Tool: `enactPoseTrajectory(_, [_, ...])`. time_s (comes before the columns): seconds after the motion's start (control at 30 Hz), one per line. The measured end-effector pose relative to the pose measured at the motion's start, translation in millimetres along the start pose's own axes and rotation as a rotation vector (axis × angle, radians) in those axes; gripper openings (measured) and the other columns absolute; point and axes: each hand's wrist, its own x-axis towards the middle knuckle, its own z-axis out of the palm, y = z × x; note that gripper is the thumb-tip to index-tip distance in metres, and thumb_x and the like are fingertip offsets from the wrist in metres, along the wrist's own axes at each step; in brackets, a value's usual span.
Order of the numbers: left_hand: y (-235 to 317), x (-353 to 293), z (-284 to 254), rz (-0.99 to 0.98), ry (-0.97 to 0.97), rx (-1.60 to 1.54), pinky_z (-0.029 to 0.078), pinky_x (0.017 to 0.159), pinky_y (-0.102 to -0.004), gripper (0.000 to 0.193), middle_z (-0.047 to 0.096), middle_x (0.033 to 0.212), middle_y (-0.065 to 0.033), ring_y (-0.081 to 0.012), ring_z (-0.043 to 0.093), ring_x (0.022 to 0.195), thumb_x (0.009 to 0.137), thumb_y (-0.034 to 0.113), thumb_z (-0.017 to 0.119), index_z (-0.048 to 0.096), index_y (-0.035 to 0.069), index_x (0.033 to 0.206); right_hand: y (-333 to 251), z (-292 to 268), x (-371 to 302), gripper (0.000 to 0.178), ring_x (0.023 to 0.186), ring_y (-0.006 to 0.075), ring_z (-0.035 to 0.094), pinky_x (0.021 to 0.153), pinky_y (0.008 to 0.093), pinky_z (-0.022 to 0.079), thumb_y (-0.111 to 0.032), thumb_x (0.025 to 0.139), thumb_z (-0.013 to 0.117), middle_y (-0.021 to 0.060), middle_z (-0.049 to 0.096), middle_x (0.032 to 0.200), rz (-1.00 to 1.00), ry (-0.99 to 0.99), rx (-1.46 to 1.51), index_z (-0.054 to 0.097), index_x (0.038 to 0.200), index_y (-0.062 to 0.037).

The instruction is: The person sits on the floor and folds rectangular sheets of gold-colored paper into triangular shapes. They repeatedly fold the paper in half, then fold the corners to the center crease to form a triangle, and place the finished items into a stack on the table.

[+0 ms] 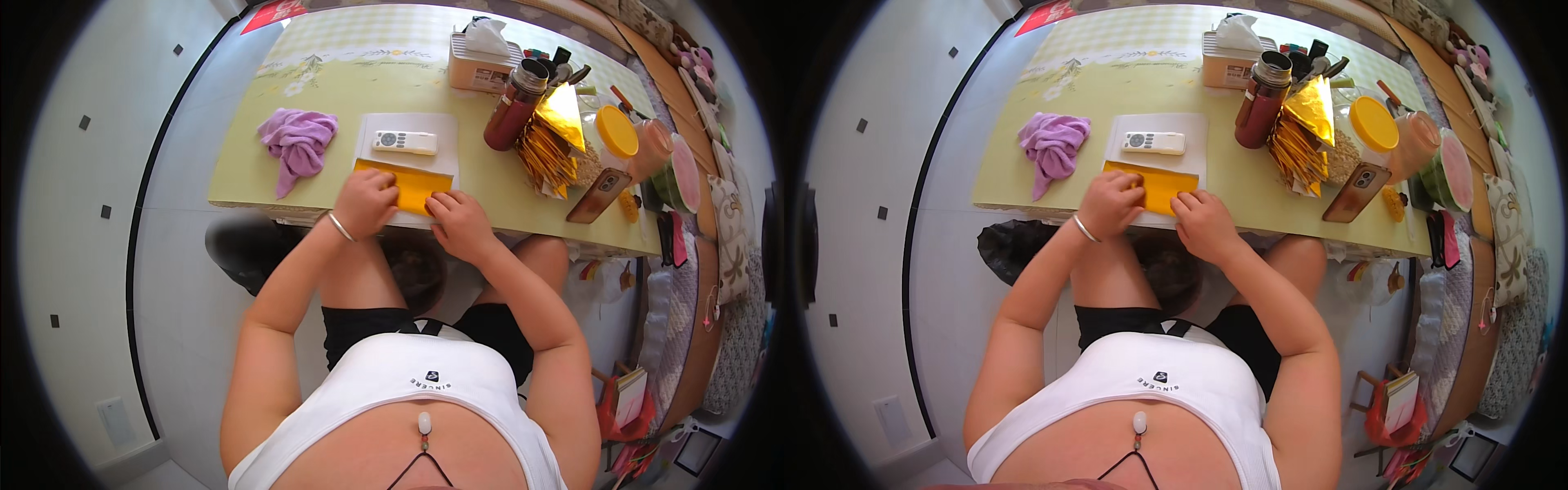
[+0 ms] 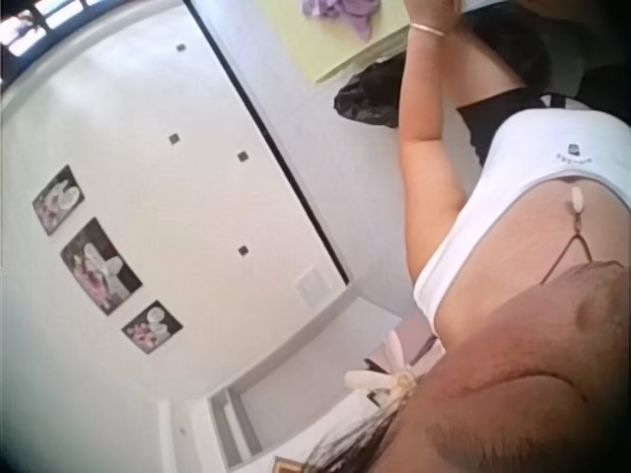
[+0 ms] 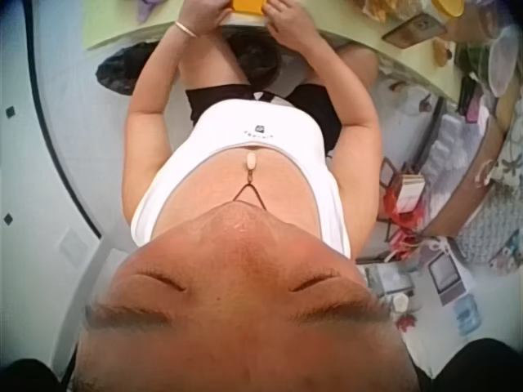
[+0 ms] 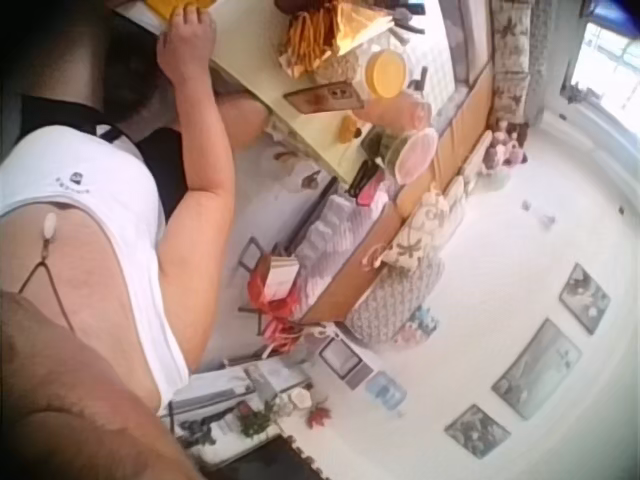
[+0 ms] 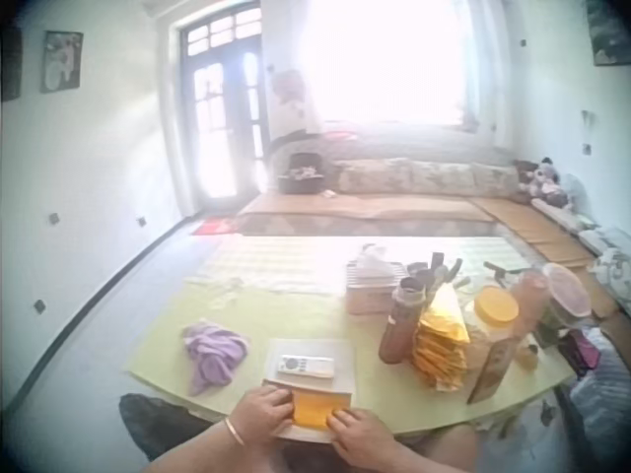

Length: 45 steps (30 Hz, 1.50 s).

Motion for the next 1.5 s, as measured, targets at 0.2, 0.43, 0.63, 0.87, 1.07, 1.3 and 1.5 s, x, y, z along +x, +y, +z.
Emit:
enactPoseTrajectory(0.2, [39, 5, 21, -0.024, 0.042, -0.066, 0.053, 0.077, -0.0401, 0.023, 0.067, 0.103, -0.0124, -0.0311, 0.063, 0.087, 0.072, 0.016, 0.074, 0.066, 0.005, 0.09, -15, 3, 5, 0.034, 0.096, 0.0318, 0.061, 0.085, 0.042, 0.05, -0.011, 0.073, 0.073, 0.0131, 0.066, 0.104, 0.053, 0.039, 0.099, 0.063, 0.104, -0.0024])
enactPoseTrajectory(0.43, [49, -3, 35, -0.093, 0.243, -0.004, 0.052, 0.075, -0.04, 0.018, 0.066, 0.098, -0.0129, -0.0294, 0.064, 0.087, 0.074, 0.013, 0.072, 0.066, 0.004, 0.089, 5, 13, 3, 0.021, 0.095, 0.032, 0.061, 0.082, 0.0421, 0.052, -0.01, 0.076, 0.071, 0.0121, 0.066, 0.101, 0.083, 0.054, 0.109, 0.063, 0.094, -0.004])
enactPoseTrajectory(0.63, [59, -2, 39, -0.248, 0.293, 0.065, 0.05, 0.071, -0.0411, 0.013, 0.063, 0.087, -0.0103, -0.0287, 0.063, 0.084, 0.076, 0.014, 0.073, 0.069, 0.005, 0.086, 6, 2, 19, 0.021, 0.093, 0.0309, 0.062, 0.082, 0.0408, 0.053, -0.011, 0.076, 0.073, 0.0092, 0.068, 0.101, 0.054, 0.089, 0.188, 0.068, 0.095, -0.005])
enactPoseTrajectory(0.87, [53, -4, 52, -0.402, 0.384, -0.115, 0.048, 0.073, -0.0421, 0.009, 0.06, 0.083, -0.0126, -0.0311, 0.06, 0.082, 0.078, 0.01, 0.074, 0.068, 0.003, 0.079, 26, 28, 15, 0.014, 0.091, 0.0305, 0.063, 0.08, 0.0405, 0.053, -0.011, 0.08, 0.073, 0.0073, 0.069, 0.094, 0.257, 0.141, 0.32, 0.07, 0.093, -0.0066])
enactPoseTrajectory(1.07, [48, 10, 52, -0.637, 0.404, -0.113, 0.047, 0.075, -0.0432, 0.016, 0.058, 0.08, -0.0147, -0.0335, 0.058, 0.082, 0.077, 0.012, 0.075, 0.066, 0.001, 0.07, 18, 29, 25, 0.021, 0.097, 0.0322, 0.063, 0.086, 0.0411, 0.052, -0.011, 0.083, 0.071, 0.0094, 0.069, 0.107, 0.384, 0.275, 0.236, 0.067, 0.103, -0.0043])
enactPoseTrajectory(1.3, [35, 11, 59, -0.718, 0.335, -0.093, 0.048, 0.075, -0.044, 0.019, 0.058, 0.078, -0.0153, -0.033, 0.058, 0.079, 0.076, 0.014, 0.075, 0.065, 0.001, 0.065, 4, 23, 9, 0.052, 0.138, 0.0334, 0.045, 0.115, 0.0449, 0.035, -0.018, 0.086, 0.07, 0.0183, 0.052, 0.144, -0.041, 0.033, 0.011, 0.056, 0.133, 0.0017])
enactPoseTrajectory(1.5, [36, 13, 59, -0.688, 0.347, -0.056, 0.048, 0.073, -0.0434, 0.019, 0.058, 0.076, -0.0146, -0.0319, 0.058, 0.076, 0.076, 0.013, 0.074, 0.065, 0.002, 0.064, 8, 32, 10, 0.083, 0.149, 0.033, 0.029, 0.124, 0.0458, 0.018, -0.047, 0.088, 0.067, 0.02, 0.038, 0.156, -0.064, -0.173, -0.044, 0.039, 0.148, 0.0013])
